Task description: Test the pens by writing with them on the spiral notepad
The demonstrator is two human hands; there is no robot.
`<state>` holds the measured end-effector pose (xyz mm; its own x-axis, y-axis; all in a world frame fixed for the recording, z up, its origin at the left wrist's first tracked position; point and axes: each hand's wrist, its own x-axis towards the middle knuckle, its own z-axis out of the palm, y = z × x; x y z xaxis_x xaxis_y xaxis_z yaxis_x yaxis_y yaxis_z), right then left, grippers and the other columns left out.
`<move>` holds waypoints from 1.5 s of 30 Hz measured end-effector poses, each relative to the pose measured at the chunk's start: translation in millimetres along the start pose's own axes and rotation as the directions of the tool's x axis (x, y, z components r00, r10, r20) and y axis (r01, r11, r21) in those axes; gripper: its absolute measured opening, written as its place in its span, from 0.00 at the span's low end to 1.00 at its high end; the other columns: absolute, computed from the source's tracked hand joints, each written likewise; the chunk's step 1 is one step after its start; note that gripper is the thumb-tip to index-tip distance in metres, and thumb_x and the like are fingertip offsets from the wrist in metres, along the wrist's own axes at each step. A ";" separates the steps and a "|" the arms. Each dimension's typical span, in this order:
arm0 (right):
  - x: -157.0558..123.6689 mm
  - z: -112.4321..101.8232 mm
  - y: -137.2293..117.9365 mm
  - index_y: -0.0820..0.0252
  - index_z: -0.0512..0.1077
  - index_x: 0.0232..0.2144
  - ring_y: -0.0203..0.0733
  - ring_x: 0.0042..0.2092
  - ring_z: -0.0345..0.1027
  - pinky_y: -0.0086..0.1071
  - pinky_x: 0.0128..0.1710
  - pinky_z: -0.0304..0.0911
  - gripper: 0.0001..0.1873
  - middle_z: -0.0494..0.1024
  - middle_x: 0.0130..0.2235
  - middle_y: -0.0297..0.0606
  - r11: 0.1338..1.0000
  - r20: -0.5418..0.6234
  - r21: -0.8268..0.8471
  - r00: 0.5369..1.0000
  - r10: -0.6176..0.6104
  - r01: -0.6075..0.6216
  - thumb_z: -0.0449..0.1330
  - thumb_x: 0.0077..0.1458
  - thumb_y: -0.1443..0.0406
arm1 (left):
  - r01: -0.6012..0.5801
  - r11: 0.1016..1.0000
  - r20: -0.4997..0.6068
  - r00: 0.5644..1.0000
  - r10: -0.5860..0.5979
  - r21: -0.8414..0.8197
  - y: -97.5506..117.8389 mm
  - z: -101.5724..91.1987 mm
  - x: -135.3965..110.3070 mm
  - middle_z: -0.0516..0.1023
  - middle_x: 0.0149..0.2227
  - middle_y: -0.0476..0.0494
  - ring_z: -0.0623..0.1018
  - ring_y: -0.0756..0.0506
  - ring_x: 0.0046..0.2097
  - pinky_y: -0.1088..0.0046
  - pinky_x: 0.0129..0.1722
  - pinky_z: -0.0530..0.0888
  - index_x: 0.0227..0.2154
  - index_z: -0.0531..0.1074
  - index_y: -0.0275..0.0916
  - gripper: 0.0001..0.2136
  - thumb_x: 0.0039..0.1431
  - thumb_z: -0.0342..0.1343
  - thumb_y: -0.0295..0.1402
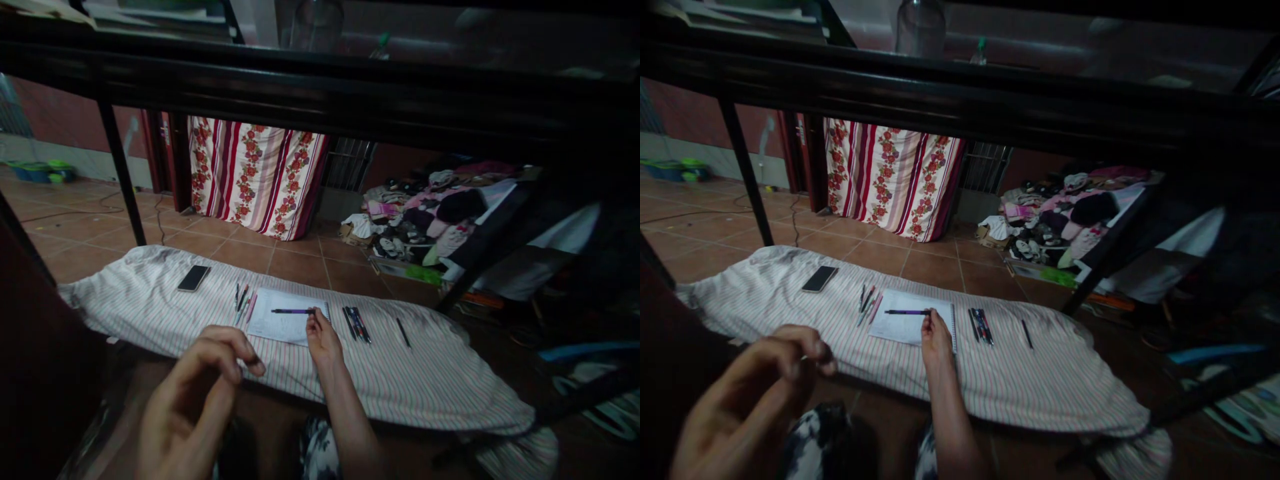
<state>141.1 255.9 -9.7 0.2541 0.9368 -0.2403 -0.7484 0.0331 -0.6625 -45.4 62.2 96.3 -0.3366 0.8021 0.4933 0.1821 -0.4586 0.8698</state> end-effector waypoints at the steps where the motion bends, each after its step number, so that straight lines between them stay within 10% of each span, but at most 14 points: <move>1: 4.9 0.9 3.0 0.62 0.70 0.23 0.28 0.23 0.64 0.20 0.19 0.63 0.04 0.72 0.24 0.32 1.000 -0.005 -0.001 1.000 -0.005 0.005 0.64 0.42 0.71 | 0.071 0.993 0.049 0.997 -0.067 -0.091 -5.0 10.8 10.8 0.72 0.32 0.43 0.73 0.46 0.33 0.71 0.28 0.71 0.21 0.66 0.41 0.08 0.53 0.51 0.35; 4: 22.4 2.5 13.3 0.61 0.70 0.23 0.28 0.23 0.64 0.21 0.21 0.64 0.05 0.72 0.24 0.32 1.000 -0.020 -0.020 1.000 -0.018 0.017 0.64 0.42 0.69 | 0.313 0.928 0.118 0.948 -0.294 -0.202 -41.1 42.6 34.7 0.71 0.27 0.45 0.71 0.49 0.28 0.76 0.22 0.65 0.18 0.66 0.39 0.07 0.49 0.49 0.30; 7: 39.2 3.5 23.1 0.59 0.70 0.23 0.29 0.26 0.66 0.22 0.25 0.65 0.05 0.72 0.25 0.31 0.998 -0.022 -0.046 0.999 -0.048 0.046 0.64 0.41 0.68 | 0.593 0.762 0.235 0.804 -0.546 -0.260 -93.1 72.2 47.9 0.72 0.25 0.46 0.71 0.50 0.26 0.78 0.18 0.60 0.25 0.71 0.37 0.07 0.48 0.49 0.33; 12: 57.8 5.8 38.3 0.58 0.72 0.24 0.31 0.30 0.68 0.22 0.29 0.66 0.05 0.74 0.29 0.33 0.994 -0.024 -0.048 0.995 -0.095 0.093 0.65 0.41 0.66 | 0.730 0.584 0.137 0.659 -0.740 -0.355 -157.9 121.3 66.5 0.72 0.30 0.46 0.71 0.53 0.24 0.80 0.17 0.60 0.39 0.68 0.35 0.18 0.44 0.58 0.37; 19: 73.8 2.0 61.9 0.59 0.74 0.27 0.33 0.37 0.69 0.22 0.34 0.66 0.10 0.76 0.34 0.36 0.998 -0.040 -0.054 0.999 0.032 -0.034 0.66 0.38 0.65 | 0.659 0.492 0.137 0.666 -0.733 -0.569 -205.2 158.8 93.7 0.72 0.28 0.51 0.73 0.54 0.27 0.82 0.22 0.65 0.38 0.69 0.37 0.19 0.41 0.64 0.34; 29: 89.1 -21.1 80.6 0.57 0.71 0.39 0.41 0.48 0.68 0.32 0.46 0.65 0.15 0.75 0.43 0.40 0.937 0.178 -0.346 0.978 0.108 -0.041 0.58 0.46 0.60 | 0.666 0.302 0.160 0.539 -0.827 -0.682 -248.3 161.3 93.3 0.77 0.28 0.42 0.79 0.49 0.32 0.74 0.37 0.75 0.32 0.68 0.32 0.05 0.53 0.52 0.19; 45: 97.6 -18.7 91.6 0.58 0.70 0.31 0.41 0.43 0.71 0.31 0.46 0.65 0.11 0.77 0.38 0.39 0.942 0.007 -0.278 0.981 0.195 -0.185 0.62 0.43 0.59 | 0.630 0.346 0.125 0.580 -0.805 -0.695 -259.9 162.2 97.9 0.78 0.27 0.40 0.80 0.46 0.32 0.71 0.37 0.77 0.30 0.68 0.31 0.04 0.52 0.53 0.19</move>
<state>108.8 343.9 -107.0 0.0988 0.9278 -0.3597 -0.5818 -0.2394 -0.7773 24.2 322.0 -80.1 -0.2262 0.8824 -0.4125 -0.7912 0.0806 0.6062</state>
